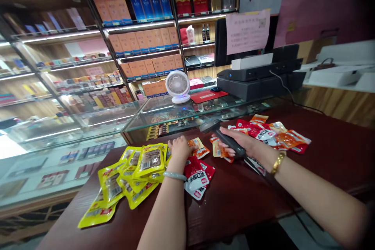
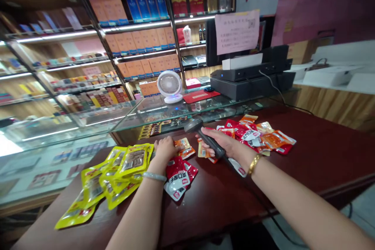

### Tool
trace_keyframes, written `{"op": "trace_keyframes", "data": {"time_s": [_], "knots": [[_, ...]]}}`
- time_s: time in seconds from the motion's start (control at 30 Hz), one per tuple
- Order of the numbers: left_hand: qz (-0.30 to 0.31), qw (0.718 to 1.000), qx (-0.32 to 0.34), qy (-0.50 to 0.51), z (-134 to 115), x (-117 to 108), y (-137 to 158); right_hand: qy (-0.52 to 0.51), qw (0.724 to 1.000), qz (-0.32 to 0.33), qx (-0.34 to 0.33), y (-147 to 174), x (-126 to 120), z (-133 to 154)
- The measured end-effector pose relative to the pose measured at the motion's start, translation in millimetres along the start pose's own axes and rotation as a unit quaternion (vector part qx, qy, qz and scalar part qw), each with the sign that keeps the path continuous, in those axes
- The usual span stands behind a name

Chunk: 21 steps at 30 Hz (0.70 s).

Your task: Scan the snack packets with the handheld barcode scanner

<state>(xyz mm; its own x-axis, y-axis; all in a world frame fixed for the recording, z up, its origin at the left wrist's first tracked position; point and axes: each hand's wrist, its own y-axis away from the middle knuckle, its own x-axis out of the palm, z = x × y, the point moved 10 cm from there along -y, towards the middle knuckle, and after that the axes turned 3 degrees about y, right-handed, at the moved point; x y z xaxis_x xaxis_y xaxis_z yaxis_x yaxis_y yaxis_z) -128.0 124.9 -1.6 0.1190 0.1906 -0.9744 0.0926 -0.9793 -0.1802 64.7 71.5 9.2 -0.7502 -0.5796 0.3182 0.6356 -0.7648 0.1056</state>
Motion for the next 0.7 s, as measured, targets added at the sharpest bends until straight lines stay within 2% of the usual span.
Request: {"op": "trace_keyframes", "data": {"time_s": [0.07, 0.17, 0.27, 0.33, 0.47, 0.7], "knots": [[-0.021, 1.0, -0.015, 0.015, 2, -4, -1, 0.033, 0.999, 0.0, -0.011, -6, -7, 6], [-0.038, 0.996, -0.025, 0.073, 1, -8, -4, 0.096, 0.994, -0.033, -0.045, -11, -23, 12], [-0.062, 0.982, 0.018, 0.177, -11, -13, -6, 0.1, 0.989, -0.076, -0.079, -11, -39, 11], [-0.083, 0.958, 0.041, 0.27, -18, -16, -6, 0.117, 0.986, -0.076, -0.085, -9, -43, 8], [-0.086, 0.897, 0.023, 0.433, -21, -7, -6, 0.124, 0.987, -0.048, -0.089, -4, -38, 5], [-0.079, 0.892, 0.033, 0.444, -26, -1, -5, 0.125, 0.987, -0.036, -0.089, -5, -35, 2]]}}
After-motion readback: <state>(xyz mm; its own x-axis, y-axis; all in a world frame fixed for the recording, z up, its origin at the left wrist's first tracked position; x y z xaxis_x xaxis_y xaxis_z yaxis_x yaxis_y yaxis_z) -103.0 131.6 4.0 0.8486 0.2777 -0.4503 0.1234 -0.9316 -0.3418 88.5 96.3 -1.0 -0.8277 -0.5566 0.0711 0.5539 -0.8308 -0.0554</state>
